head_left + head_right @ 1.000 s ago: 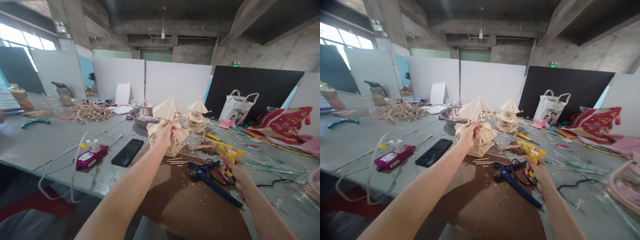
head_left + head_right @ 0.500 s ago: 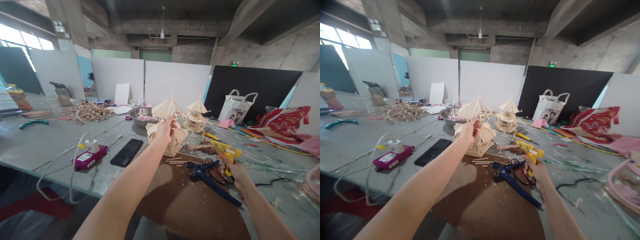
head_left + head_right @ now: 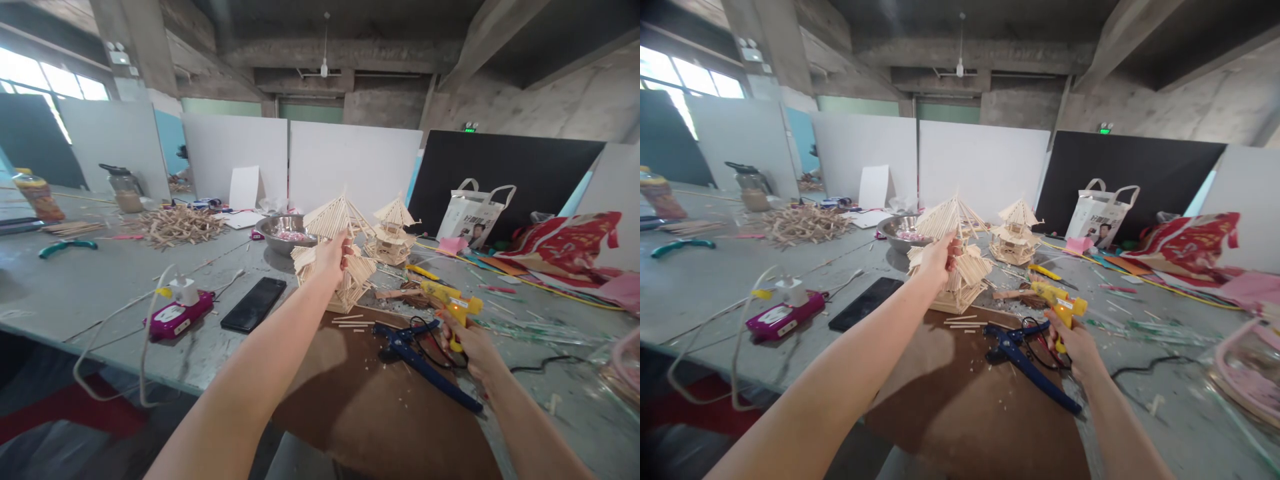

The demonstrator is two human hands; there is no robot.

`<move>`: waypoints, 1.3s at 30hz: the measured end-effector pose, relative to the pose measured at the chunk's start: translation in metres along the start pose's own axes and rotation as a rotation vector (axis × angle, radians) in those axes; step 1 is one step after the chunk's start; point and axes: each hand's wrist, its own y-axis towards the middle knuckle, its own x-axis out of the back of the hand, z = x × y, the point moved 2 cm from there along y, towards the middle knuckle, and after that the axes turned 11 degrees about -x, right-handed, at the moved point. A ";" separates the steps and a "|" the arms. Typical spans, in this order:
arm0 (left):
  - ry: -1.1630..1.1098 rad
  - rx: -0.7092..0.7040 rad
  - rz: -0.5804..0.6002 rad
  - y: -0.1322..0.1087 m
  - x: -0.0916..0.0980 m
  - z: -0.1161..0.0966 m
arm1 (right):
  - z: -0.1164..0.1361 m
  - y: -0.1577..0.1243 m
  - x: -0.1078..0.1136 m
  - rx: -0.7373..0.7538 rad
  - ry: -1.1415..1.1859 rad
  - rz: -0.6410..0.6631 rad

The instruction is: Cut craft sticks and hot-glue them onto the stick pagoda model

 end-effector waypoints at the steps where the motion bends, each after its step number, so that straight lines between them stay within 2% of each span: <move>1: -0.001 0.006 -0.001 0.000 0.000 0.000 | 0.000 0.001 0.000 0.000 -0.001 -0.003; 20: -0.039 -0.032 -0.026 0.003 -0.002 0.000 | -0.001 0.001 0.002 0.027 -0.049 -0.022; 29: -0.028 -0.034 -0.001 0.003 0.000 -0.001 | -0.001 0.002 0.002 0.024 -0.031 0.006; 33: -0.002 -0.001 0.047 0.000 0.005 0.001 | -0.001 0.001 0.002 0.017 -0.015 0.011; 37: -0.036 0.029 0.089 -0.014 0.017 0.009 | 0.001 0.001 0.002 0.027 -0.021 -0.001; 39: -0.073 0.002 0.041 -0.026 0.025 0.013 | 0.002 0.000 0.003 0.041 -0.040 -0.003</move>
